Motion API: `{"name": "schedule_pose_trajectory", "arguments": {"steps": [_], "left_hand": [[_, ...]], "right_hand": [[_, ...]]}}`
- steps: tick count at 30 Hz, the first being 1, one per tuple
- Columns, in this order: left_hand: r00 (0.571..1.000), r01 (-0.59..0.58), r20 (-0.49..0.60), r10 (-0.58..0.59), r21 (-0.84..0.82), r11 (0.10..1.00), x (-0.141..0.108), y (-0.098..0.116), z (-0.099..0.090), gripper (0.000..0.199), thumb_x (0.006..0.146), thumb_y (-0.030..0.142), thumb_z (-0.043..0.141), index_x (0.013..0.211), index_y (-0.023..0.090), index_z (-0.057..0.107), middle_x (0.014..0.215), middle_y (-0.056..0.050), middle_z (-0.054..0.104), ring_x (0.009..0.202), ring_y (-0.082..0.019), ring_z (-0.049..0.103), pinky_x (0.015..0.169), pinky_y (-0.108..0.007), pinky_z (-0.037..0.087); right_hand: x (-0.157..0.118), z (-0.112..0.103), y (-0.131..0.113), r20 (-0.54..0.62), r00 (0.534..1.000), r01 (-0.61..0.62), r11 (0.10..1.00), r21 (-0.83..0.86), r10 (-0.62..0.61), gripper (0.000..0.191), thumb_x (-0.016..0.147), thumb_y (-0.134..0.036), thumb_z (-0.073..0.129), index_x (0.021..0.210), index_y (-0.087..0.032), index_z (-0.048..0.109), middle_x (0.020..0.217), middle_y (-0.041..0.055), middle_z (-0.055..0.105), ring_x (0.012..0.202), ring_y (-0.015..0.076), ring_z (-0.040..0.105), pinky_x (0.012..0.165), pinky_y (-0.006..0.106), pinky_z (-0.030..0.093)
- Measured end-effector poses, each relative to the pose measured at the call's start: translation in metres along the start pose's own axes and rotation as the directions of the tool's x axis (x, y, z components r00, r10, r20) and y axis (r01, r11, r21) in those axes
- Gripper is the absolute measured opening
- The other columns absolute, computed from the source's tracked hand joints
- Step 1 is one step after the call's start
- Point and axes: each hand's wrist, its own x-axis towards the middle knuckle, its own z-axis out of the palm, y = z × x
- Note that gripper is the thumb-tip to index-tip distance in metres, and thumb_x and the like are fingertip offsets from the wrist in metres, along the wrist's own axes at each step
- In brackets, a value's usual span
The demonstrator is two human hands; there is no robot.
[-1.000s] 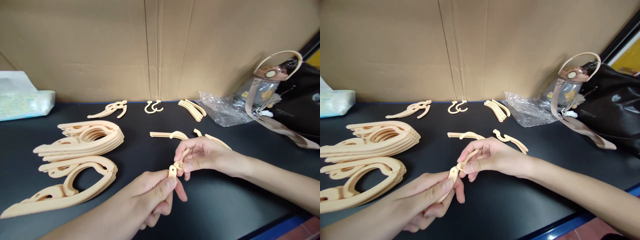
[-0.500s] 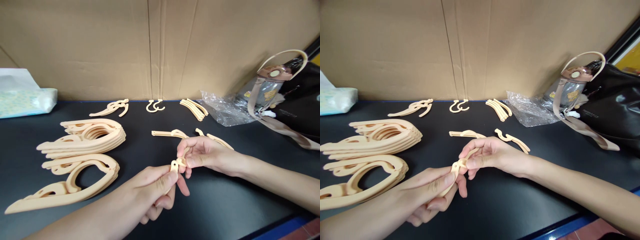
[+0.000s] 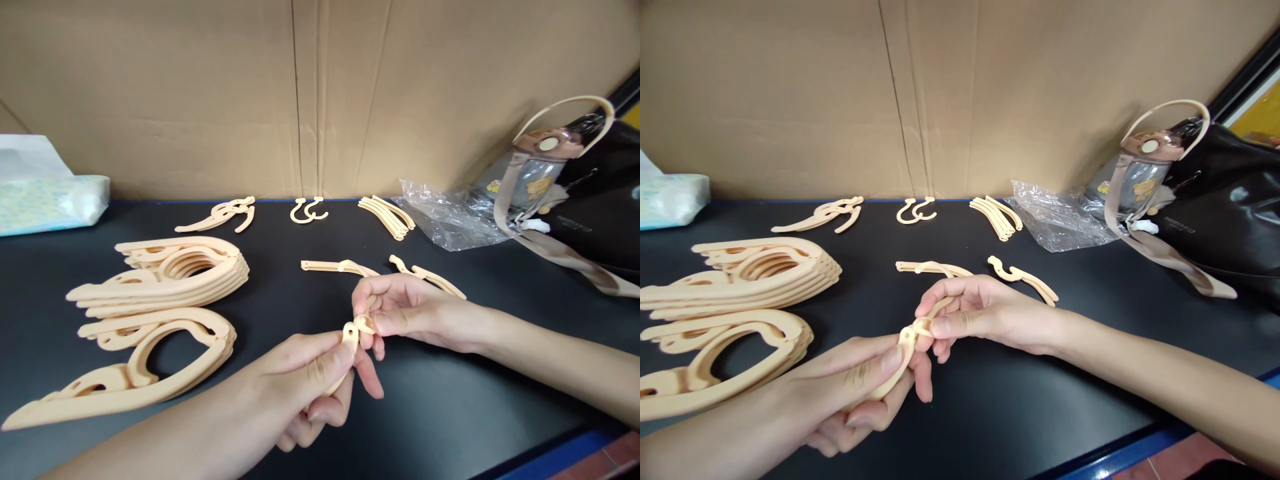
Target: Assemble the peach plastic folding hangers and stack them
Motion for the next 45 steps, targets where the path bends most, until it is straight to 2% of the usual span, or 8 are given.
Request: {"name": "schedule_pose_trajectory", "arguments": {"steps": [11, 18, 24, 30, 35, 38, 41, 45], "left_hand": [[1.0, 0.019, 0.007, -0.02, 0.034, 0.999, 0.001, 0.002, 0.0, 0.046, 0.097, 0.061, 0.035, 0.095, 0.02, 0.055, 0.065, 0.008, 0.034, 0.049, -0.007, 0.019, 0.043, -0.022, 0.012], [0.995, -0.038, 0.09, 0.032, 0.067, 0.997, -0.001, 0.005, 0.003, 0.041, 0.101, 0.052, 0.034, 0.087, 0.019, 0.053, 0.065, 0.007, 0.033, 0.048, -0.007, 0.021, 0.042, -0.022, 0.013], [1.0, -0.005, 0.022, 0.003, 0.054, 0.999, 0.005, 0.0, 0.006, 0.039, 0.1, 0.051, 0.039, 0.086, 0.018, 0.055, 0.062, 0.008, 0.035, 0.045, -0.006, 0.018, 0.04, -0.024, 0.009], [1.0, 0.019, -0.01, -0.018, 0.08, 0.997, 0.005, 0.0, 0.007, 0.041, 0.098, 0.055, 0.04, 0.088, 0.019, 0.056, 0.062, 0.008, 0.038, 0.044, -0.006, 0.019, 0.04, -0.023, 0.009], [0.998, 0.054, -0.027, -0.053, 0.058, 0.997, 0.008, -0.002, 0.009, 0.04, 0.097, 0.056, 0.043, 0.091, 0.019, 0.058, 0.06, 0.009, 0.043, 0.041, -0.004, 0.019, 0.039, -0.02, 0.01], [0.998, 0.026, -0.05, -0.027, -0.014, 1.0, 0.011, -0.006, 0.01, 0.035, 0.098, 0.051, 0.046, 0.09, 0.019, 0.058, 0.059, 0.008, 0.048, 0.04, -0.003, 0.025, 0.038, -0.016, 0.017], [0.995, -0.058, -0.082, 0.052, -0.072, 0.996, 0.014, -0.011, 0.01, 0.029, 0.099, 0.045, 0.044, 0.094, 0.019, 0.055, 0.059, 0.007, 0.053, 0.04, -0.003, 0.033, 0.037, -0.013, 0.025], [0.976, -0.166, -0.168, 0.139, -0.158, 0.973, 0.016, -0.016, 0.008, 0.03, 0.097, 0.047, 0.046, 0.114, 0.024, 0.05, 0.065, 0.006, 0.057, 0.036, -0.004, 0.036, 0.031, -0.011, 0.03]], "right_hand": [[0.001, 0.001, -0.002, -0.015, 0.999, -0.051, 0.999, -0.01, 0.051, 0.009, 0.083, -0.014, 0.072, 0.088, -0.013, 0.065, 0.078, 0.0007, 0.073, 0.068, 0.0072, 0.068, 0.068, 0.021, 0.056], [-0.001, 0.002, -0.004, 0.018, 0.984, -0.175, 0.985, -0.013, 0.175, 0.009, 0.082, -0.013, 0.074, 0.086, -0.013, 0.067, 0.077, 0.0001, 0.074, 0.072, 0.0094, 0.072, 0.067, 0.021, 0.056], [-0.003, 0.006, -0.014, -0.092, 0.963, -0.262, 0.956, -0.131, 0.252, 0.012, 0.077, -0.017, 0.078, 0.083, -0.014, 0.068, 0.074, -0.0006, 0.073, 0.07, 0.0092, 0.07, 0.066, 0.02, 0.056], [-0.006, 0.009, -0.017, -0.106, 0.977, -0.21, 0.921, -0.327, 0.186, 0.015, 0.077, -0.021, 0.079, 0.084, -0.014, 0.068, 0.07, -0.0023, 0.069, 0.065, 0.0073, 0.064, 0.06, 0.018, 0.048], [-0.01, 0.013, -0.017, -0.057, 0.99, -0.139, 0.88, -0.454, 0.127, 0.015, 0.083, -0.022, 0.073, 0.093, -0.015, 0.064, 0.075, -0.0012, 0.07, 0.075, 0.0106, 0.068, 0.068, 0.021, 0.05], [-0.012, 0.017, -0.018, -0.065, 0.998, -0.047, 0.795, -0.605, 0.009, 0.03, 0.086, -0.026, 0.071, 0.113, -0.019, 0.058, 0.083, -0.0019, 0.07, 0.081, 0.0115, 0.068, 0.075, 0.024, 0.052], [-0.014, 0.02, -0.021, -0.037, 0.991, 0.053, 0.637, -0.769, -0.128, 0.043, 0.093, -0.032, 0.063, 0.132, -0.023, 0.048, 0.084, -0.0025, 0.07, 0.083, 0.0123, 0.067, 0.077, 0.026, 0.051], [-0.016, 0.01, -0.029, -0.117, 0.94, 0.03, 0.42, -0.907, -0.319, 0.044, 0.096, -0.042, 0.056, 0.134, -0.023, 0.046, 0.075, -0.0026, 0.069, 0.066, 0.0135, 0.064, 0.066, 0.027, 0.049]]}}
